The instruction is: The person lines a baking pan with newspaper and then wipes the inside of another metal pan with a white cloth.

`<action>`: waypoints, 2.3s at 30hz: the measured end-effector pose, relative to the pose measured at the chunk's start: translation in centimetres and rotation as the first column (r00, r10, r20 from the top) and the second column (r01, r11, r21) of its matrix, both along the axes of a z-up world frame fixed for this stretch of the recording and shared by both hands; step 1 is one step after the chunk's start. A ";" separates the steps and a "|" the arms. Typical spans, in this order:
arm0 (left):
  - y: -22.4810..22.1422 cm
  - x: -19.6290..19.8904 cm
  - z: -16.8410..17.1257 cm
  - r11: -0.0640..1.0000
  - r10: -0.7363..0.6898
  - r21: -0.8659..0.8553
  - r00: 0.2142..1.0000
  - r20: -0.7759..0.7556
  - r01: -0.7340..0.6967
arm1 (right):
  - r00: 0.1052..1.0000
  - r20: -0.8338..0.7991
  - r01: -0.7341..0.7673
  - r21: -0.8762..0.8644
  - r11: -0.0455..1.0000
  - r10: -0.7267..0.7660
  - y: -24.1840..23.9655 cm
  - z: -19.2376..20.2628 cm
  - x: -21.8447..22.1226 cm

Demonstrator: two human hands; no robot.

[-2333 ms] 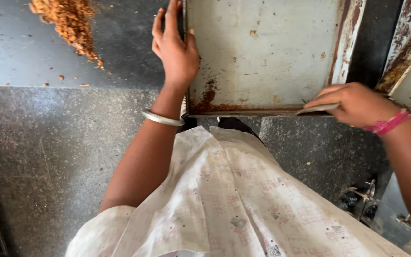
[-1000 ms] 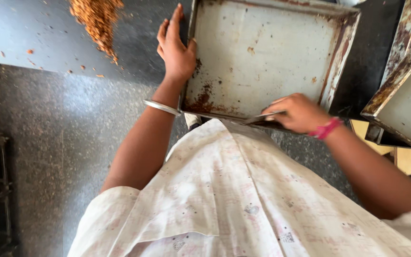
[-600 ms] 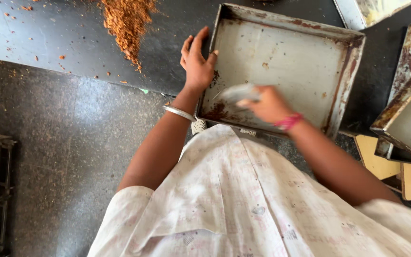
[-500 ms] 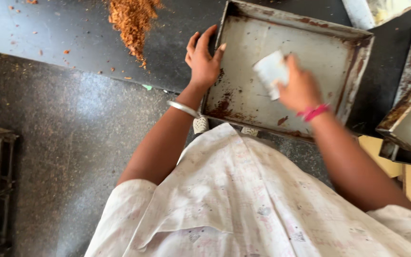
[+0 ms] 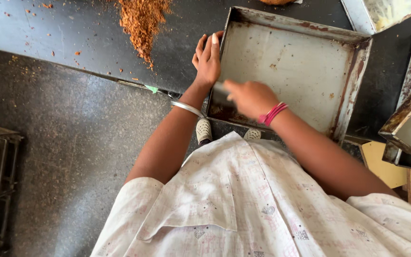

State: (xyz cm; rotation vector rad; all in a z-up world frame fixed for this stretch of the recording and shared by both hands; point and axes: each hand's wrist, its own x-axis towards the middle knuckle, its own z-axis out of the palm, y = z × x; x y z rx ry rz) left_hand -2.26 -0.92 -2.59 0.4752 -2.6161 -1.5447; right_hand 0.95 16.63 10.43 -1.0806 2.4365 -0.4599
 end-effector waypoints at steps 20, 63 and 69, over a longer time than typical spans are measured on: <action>0.9 0.6 2.8 0.956 -0.114 -0.268 0.993 0.029 0.117 | 0.936 -0.065 -0.326 0.208 0.922 0.345 8.2 1.6 0.6; 4.3 12.4 8.2 0.917 0.117 -0.367 0.986 -0.119 -0.153 | 0.736 0.037 0.544 -0.626 0.559 -0.675 19.8 -0.1 -0.5; 4.2 17.3 10.2 0.924 0.341 -0.240 0.925 0.166 -0.298 | 0.848 0.093 0.447 -0.655 0.609 -0.522 21.4 0.2 -1.0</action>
